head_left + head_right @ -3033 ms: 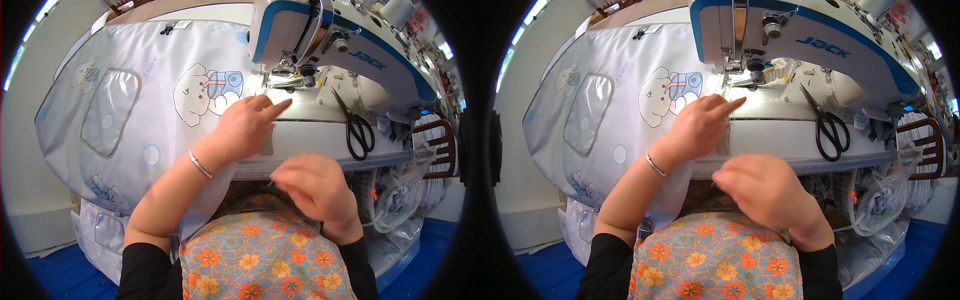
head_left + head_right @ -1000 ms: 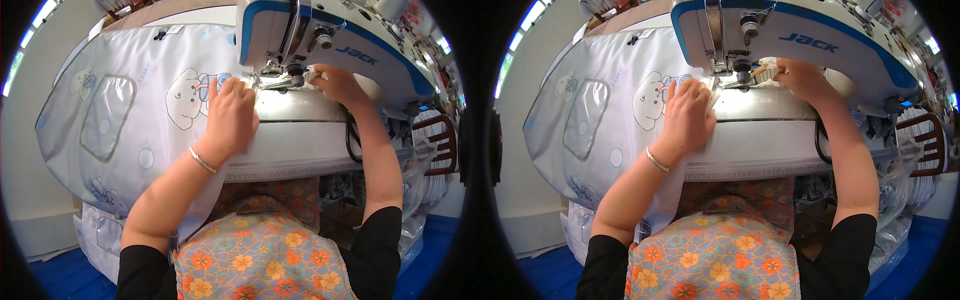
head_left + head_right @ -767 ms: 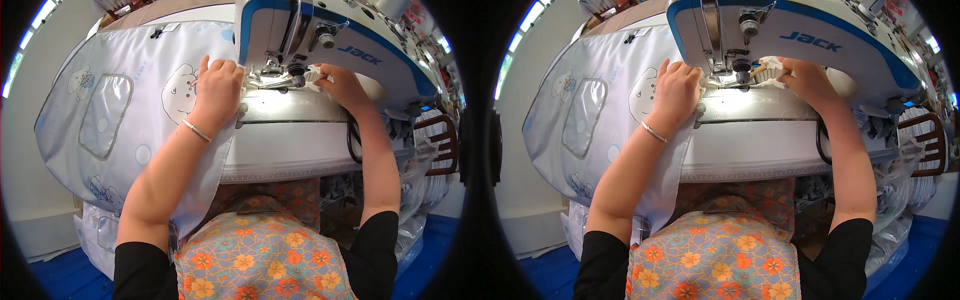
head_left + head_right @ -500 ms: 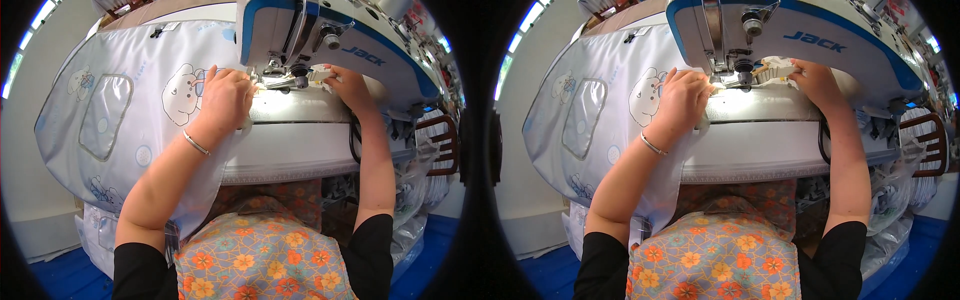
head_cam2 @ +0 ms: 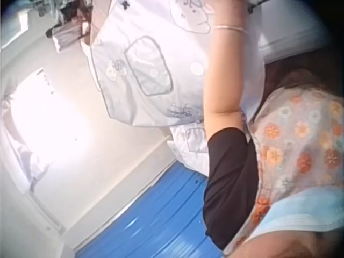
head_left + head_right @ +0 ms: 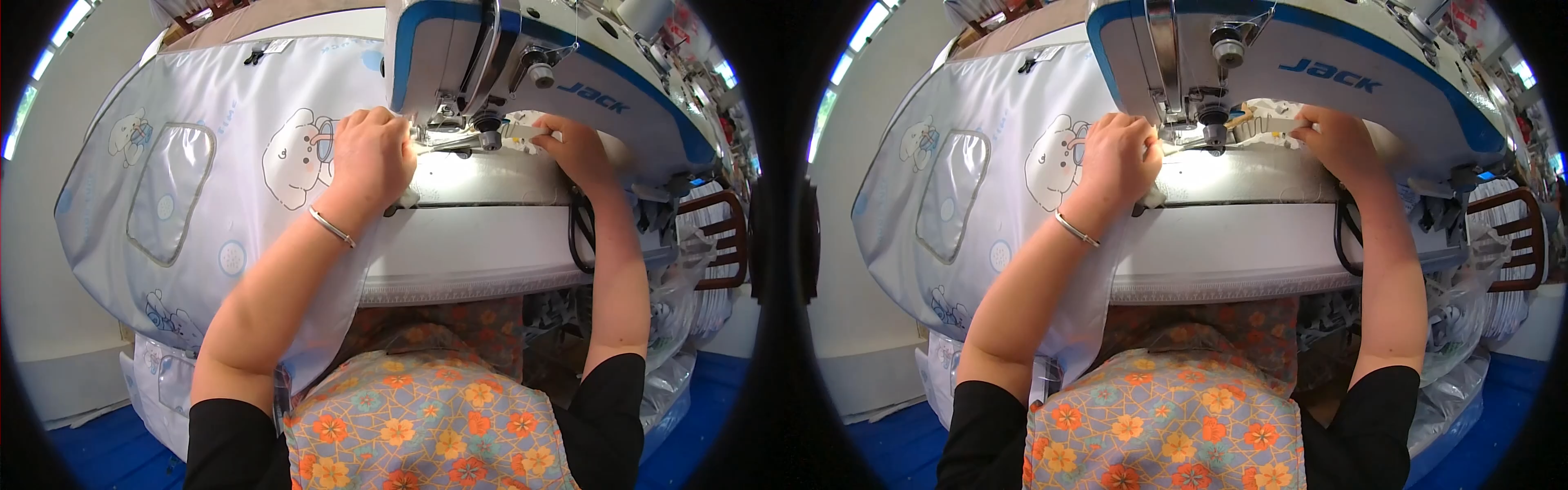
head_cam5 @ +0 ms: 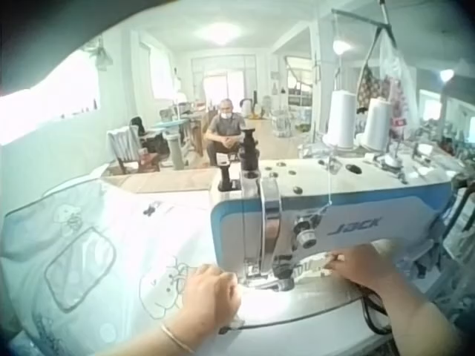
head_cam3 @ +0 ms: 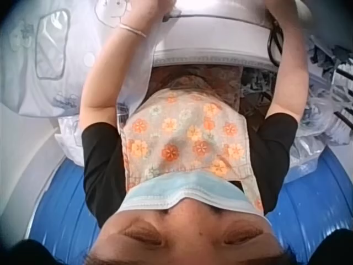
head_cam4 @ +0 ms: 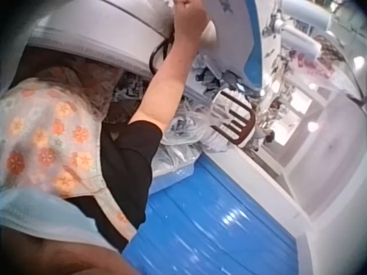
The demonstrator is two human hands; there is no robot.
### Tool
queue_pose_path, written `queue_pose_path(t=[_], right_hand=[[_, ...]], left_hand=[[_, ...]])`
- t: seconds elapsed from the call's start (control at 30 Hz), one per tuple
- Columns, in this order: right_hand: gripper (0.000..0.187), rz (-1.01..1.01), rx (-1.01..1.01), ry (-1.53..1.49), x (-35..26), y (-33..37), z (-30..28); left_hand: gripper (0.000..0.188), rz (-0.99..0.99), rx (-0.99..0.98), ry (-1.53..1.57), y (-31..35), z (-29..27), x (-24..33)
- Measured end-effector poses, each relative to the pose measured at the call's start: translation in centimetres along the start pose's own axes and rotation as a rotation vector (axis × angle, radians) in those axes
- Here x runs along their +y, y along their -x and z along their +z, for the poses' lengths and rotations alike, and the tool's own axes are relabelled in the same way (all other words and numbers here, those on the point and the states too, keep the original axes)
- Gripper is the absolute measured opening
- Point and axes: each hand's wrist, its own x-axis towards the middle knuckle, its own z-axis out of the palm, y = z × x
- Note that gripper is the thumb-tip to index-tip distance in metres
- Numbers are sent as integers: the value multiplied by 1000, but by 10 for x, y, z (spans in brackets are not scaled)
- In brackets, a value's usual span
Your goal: Sewing a printed textile item using an industrial sewing machine and then placing it into a clear plastic bag.
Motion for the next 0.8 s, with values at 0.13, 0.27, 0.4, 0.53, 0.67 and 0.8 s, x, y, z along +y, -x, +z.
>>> queue_pose_path(t=[0.13, 0.27, 0.4, 0.53, 0.67, 0.8], right_hand=[[24, 87, 91, 51, 13, 3, 2], [26, -240, 310, 284, 15, 3, 10], [26, -311, 311, 169, -10, -5, 18], [20, -124, 21, -4, -12, -11, 18], [18, -60, 59, 155, 4, -2, 8], [19, 94, 64, 114, 19, 9, -10]], left_hand=[[11, -13, -125, 10, 2, -11, 11], [20, 35, -173, -9, 10, -28, 26], [23, 97, -154, -137, 22, -32, 28], [17, 111, -182, -118, 10, -36, -8], [14, 248, 4, -147, 5, -36, 0], [13, 72, -207, 60, 9, -31, 7]])
